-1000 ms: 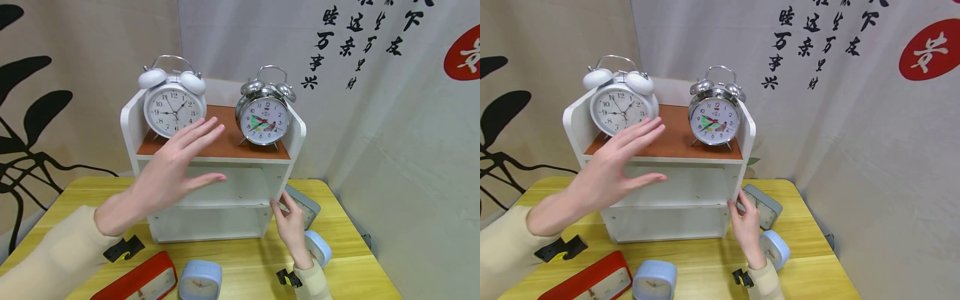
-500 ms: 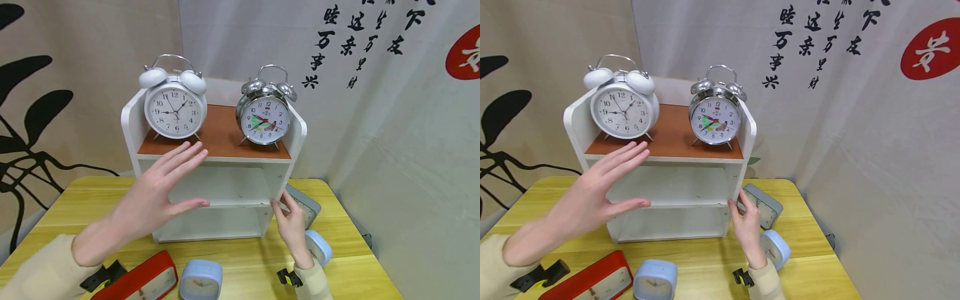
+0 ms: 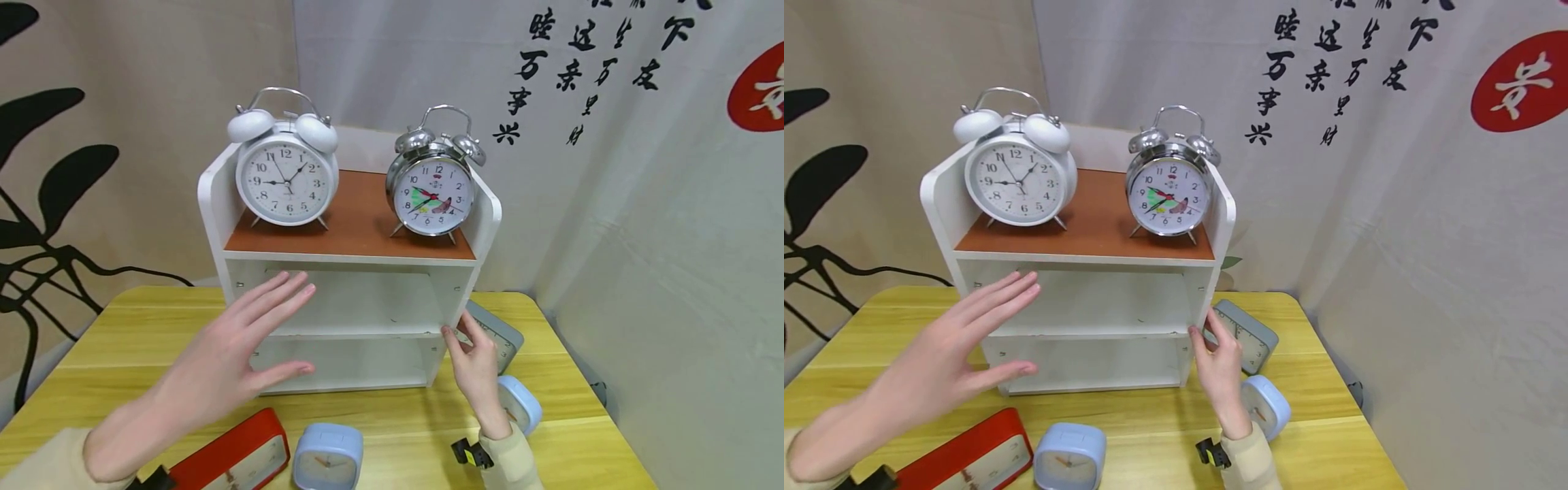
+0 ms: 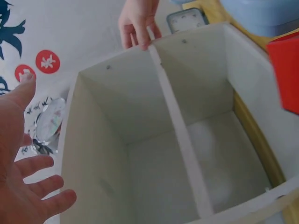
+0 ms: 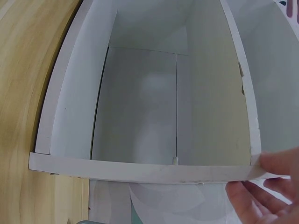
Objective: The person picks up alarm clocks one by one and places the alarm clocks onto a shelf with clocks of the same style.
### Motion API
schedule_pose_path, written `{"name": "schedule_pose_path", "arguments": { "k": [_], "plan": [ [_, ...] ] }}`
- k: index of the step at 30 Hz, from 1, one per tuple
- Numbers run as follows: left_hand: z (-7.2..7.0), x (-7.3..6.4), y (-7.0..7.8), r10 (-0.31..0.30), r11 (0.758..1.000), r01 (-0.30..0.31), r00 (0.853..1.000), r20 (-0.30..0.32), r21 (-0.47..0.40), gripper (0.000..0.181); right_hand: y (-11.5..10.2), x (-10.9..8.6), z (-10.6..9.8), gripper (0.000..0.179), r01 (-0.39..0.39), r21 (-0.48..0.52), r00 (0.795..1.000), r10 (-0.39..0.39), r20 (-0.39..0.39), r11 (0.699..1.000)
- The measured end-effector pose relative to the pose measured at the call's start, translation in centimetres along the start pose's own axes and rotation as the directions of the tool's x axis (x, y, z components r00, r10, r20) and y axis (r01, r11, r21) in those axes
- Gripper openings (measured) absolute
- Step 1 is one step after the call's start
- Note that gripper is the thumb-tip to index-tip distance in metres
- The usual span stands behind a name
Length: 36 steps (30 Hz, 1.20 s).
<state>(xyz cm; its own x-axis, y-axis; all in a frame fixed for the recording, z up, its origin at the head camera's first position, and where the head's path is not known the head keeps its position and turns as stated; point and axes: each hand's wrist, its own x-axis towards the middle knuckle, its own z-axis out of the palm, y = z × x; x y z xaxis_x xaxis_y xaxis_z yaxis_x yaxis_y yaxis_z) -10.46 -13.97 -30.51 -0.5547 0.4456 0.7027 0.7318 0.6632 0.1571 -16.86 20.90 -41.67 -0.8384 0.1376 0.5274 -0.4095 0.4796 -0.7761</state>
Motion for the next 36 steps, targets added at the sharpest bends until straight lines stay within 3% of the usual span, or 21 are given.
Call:
{"name": "schedule_pose_path", "arguments": {
  "k": [5, 11, 17, 24, 28, 32, 36],
  "plan": [
    [0.0, -2.0, -0.3, -0.072, 0.997, 0.070, 0.996, 0.060, 0.025, 0.083, -0.1, 0.0, 0.0, 0.046, -0.006, 0.001, 1.000, 0.006, 0.001, 1.000],
    [0.2, -4.4, -1.1, -0.174, 0.985, 0.169, 0.976, 0.132, 0.044, 0.091, -0.1, 0.0, 0.0, 0.046, -0.001, 0.012, 1.000, 0.000, 0.006, 1.000],
    [0.6, -6.9, -1.6, -0.258, 0.966, 0.245, 0.937, 0.235, 0.082, 0.095, 0.0, 0.0, 0.1, 0.047, -0.001, 0.015, 1.000, 0.001, 0.004, 1.000],
    [1.2, -9.6, -2.7, -0.310, 0.951, 0.294, 0.908, 0.280, 0.099, 0.093, -0.1, 0.0, 0.1, 0.048, -0.004, 0.010, 1.000, 0.004, 0.005, 1.000],
    [1.3, -11.0, -3.2, -0.365, 0.930, 0.354, 0.863, 0.349, 0.098, 0.089, 0.0, 0.1, 0.2, 0.048, -0.003, 0.006, 1.000, 0.003, 0.006, 1.000],
    [1.6, -12.3, -3.6, -0.391, 0.918, 0.383, 0.833, 0.392, 0.103, 0.086, -0.1, 0.1, 0.1, 0.047, -0.008, 0.007, 1.000, 0.008, 0.004, 1.000],
    [2.0, -13.4, -3.9, -0.406, 0.913, 0.382, 0.822, 0.399, 0.143, 0.086, -0.1, 0.0, 0.1, 0.047, -0.006, 0.005, 1.000, 0.006, 0.001, 1.000]
  ]
}}
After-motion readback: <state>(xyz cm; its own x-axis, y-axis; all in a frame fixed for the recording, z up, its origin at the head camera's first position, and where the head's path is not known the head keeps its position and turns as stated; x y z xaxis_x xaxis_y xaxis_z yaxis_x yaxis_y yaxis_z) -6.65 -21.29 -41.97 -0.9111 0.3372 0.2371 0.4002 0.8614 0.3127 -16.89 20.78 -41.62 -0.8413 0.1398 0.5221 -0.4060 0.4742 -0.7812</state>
